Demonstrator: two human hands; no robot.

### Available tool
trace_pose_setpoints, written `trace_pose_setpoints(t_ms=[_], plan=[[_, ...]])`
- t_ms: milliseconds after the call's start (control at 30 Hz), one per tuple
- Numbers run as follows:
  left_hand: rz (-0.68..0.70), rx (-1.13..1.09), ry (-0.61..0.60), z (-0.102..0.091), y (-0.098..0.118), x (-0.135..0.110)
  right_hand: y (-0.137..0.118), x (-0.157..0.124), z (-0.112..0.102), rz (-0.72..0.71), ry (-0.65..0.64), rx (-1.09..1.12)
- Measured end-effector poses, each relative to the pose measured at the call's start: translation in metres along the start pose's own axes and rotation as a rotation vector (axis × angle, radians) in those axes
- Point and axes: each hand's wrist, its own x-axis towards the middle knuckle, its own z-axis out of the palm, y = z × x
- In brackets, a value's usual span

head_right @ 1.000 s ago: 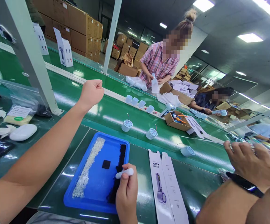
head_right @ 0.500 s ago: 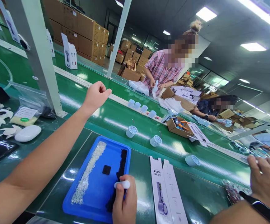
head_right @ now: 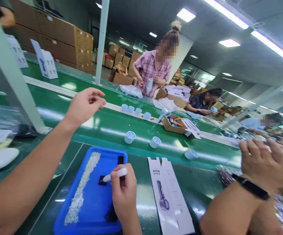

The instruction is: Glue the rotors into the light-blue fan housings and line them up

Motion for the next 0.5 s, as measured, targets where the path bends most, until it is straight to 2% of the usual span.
trace_pose_setpoints(t_ms=[100, 133, 200, 367, 500], plan=[[-0.045, 0.065, 0.022, 0.001, 0.006, -0.002, 0.004, -0.01, -0.024, 0.04, 0.291, 0.266], [-0.054, 0.101, 0.042, 0.002, 0.007, -0.003, 0.009, -0.015, -0.032, 0.047, 0.362, 0.286], [-0.068, 0.162, 0.074, 0.004, 0.009, -0.004, 0.023, -0.029, -0.047, 0.076, 0.408, 0.097], [-0.059, 0.232, 0.06, 0.012, 0.009, -0.006, 0.06, -0.054, -0.064, 0.14, 0.238, -0.571], [-0.096, 0.302, 0.015, 0.017, 0.004, -0.005, 0.059, -0.055, -0.062, 0.137, -0.01, -0.951]])
